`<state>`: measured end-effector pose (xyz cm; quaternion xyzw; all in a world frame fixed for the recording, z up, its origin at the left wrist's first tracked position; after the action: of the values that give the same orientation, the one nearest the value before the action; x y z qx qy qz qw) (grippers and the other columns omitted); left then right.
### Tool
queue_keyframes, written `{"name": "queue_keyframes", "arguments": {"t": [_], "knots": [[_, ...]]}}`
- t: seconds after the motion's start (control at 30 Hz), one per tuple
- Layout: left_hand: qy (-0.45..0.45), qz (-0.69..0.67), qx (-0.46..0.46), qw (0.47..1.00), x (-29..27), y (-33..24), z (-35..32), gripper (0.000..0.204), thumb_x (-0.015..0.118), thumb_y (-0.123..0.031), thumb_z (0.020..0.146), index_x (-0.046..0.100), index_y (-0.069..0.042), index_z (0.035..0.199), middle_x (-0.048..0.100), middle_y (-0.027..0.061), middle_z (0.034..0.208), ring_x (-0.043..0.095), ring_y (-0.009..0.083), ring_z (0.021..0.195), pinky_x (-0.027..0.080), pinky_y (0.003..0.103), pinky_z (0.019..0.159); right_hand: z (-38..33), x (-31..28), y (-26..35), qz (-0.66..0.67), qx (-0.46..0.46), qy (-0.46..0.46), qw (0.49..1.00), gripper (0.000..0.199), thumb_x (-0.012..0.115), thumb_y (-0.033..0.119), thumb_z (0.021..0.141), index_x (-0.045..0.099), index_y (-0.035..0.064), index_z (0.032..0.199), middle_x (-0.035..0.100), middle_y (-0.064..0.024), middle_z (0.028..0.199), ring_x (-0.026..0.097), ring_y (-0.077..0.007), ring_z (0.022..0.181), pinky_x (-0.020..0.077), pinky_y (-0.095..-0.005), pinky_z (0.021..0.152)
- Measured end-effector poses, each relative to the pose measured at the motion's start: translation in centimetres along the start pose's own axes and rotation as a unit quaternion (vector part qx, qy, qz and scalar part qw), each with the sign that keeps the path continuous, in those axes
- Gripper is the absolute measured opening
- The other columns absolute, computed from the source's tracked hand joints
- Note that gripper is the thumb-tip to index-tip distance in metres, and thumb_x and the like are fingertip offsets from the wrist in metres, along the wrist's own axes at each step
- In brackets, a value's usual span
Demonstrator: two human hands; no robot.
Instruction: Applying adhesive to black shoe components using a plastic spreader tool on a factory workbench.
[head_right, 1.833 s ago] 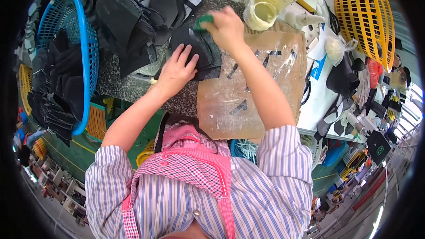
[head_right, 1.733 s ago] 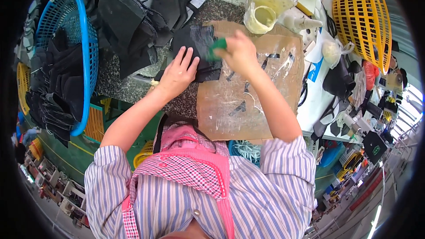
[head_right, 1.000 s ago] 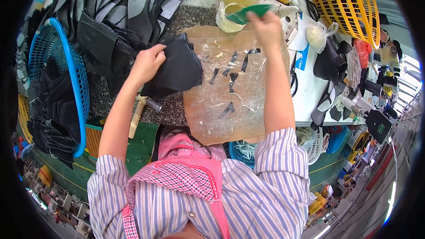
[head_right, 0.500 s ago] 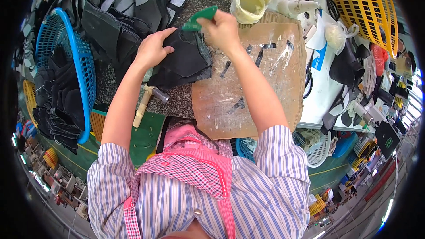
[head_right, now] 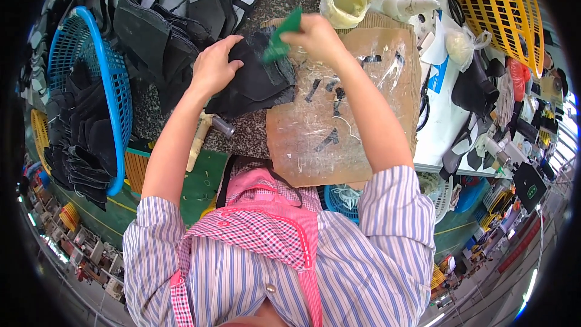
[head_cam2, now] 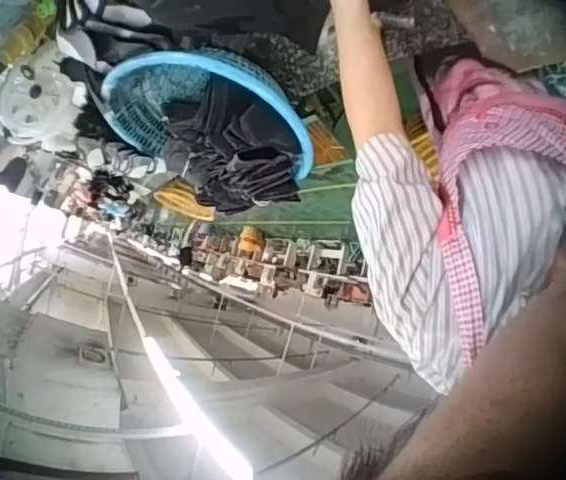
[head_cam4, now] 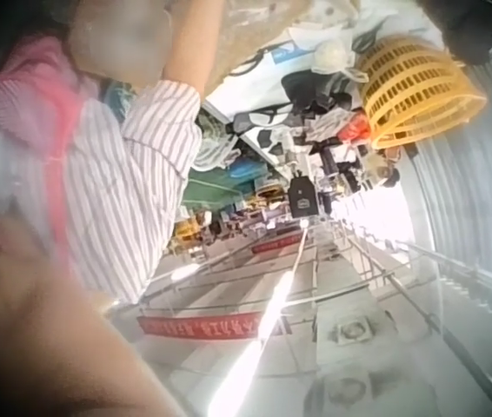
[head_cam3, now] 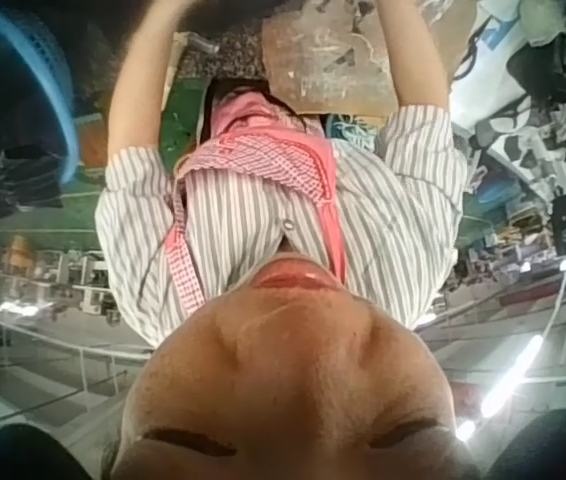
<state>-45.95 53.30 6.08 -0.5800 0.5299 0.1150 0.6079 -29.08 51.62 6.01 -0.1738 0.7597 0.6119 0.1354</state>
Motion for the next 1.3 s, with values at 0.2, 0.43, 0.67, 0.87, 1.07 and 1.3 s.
{"name": "queue_keyframes", "arguments": {"t": [0.2,0.43,0.67,0.87,1.07,1.3], "knots": [[-0.211,-0.095,0.138,0.963,-5.7,-3.3,-5.7,0.018,0.059,0.003,0.060,0.054,-0.006,0.076,0.051,0.0085,0.072,0.053,0.0255,0.066,0.041,0.031,0.056,-6.0,-1.6,-4.0,0.052,0.116,0.064,0.990,0.011,0.061,0.006,0.072,0.061,0.0012,0.082,0.062,-0.0041,0.076,0.055,-0.0111,0.067,0.0441,-0.0254,0.064],[-0.541,0.084,0.112,0.829,-20.4,-2.3,-12.1,0.028,0.066,0.000,0.066,0.058,-0.004,0.093,0.057,0.0059,0.087,0.053,0.0143,0.074,0.043,0.025,0.067,-2.7,-3.8,0.3,0.151,-0.043,-0.130,0.979,0.009,0.061,0.007,0.073,0.061,0.0026,0.080,0.060,-0.0019,0.070,0.050,-0.0072,0.060,0.0409,-0.0224,0.055],[-0.296,0.153,0.256,0.907,-6.5,-6.6,-7.1,0.038,0.067,-0.021,0.059,0.056,-0.011,0.094,0.049,0.0079,0.102,0.047,0.0260,0.092,0.036,0.038,0.079,-2.9,-1.7,0.2,-0.173,-0.120,-0.105,0.972,0.012,0.065,0.013,0.068,0.062,0.0108,0.080,0.055,-0.0040,0.068,0.049,-0.0172,0.067,0.0410,-0.0272,0.059],[-0.091,0.092,0.254,0.958,3.7,-5.6,-4.8,0.041,0.067,-0.020,0.059,0.054,-0.007,0.095,0.047,0.0118,0.104,0.045,0.0261,0.095,0.042,0.033,0.070,-6.5,-2.7,-0.5,0.083,0.052,-0.005,0.995,0.010,0.061,0.009,0.072,0.060,0.0038,0.080,0.059,-0.0025,0.071,0.053,-0.0097,0.067,0.0423,-0.0240,0.061],[-0.181,0.279,0.270,0.904,5.5,-6.7,-6.2,0.034,0.050,-0.013,0.066,0.051,0.005,0.095,0.054,0.0209,0.096,0.055,0.0283,0.081,0.047,0.029,0.058,-8.1,4.1,0.5,0.041,0.032,0.260,0.964,0.023,0.060,0.012,0.070,0.059,0.0015,0.090,0.061,-0.0068,0.074,0.055,-0.0138,0.067,0.0441,-0.0284,0.064],[-0.253,-0.079,0.054,0.963,-2.0,-1.3,-2.9,0.010,0.052,-0.013,0.069,0.049,-0.003,0.069,0.055,0.0135,0.063,0.056,0.0293,0.059,0.046,0.036,0.054,-10.6,6.9,-1.5,-0.153,0.073,0.268,0.949,0.024,0.058,0.015,0.066,0.059,0.0021,0.086,0.055,-0.0193,0.068,0.056,-0.0310,0.065,0.0426,-0.0370,0.061]]}}
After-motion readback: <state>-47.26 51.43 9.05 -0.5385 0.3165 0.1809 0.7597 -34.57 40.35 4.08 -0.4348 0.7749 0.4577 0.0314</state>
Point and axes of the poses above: each hand's wrist, its own z-axis towards the middle knuckle, its own x-axis out of the palm, y = z × x, the point moved 9 cm from there along z, towards the middle knuckle
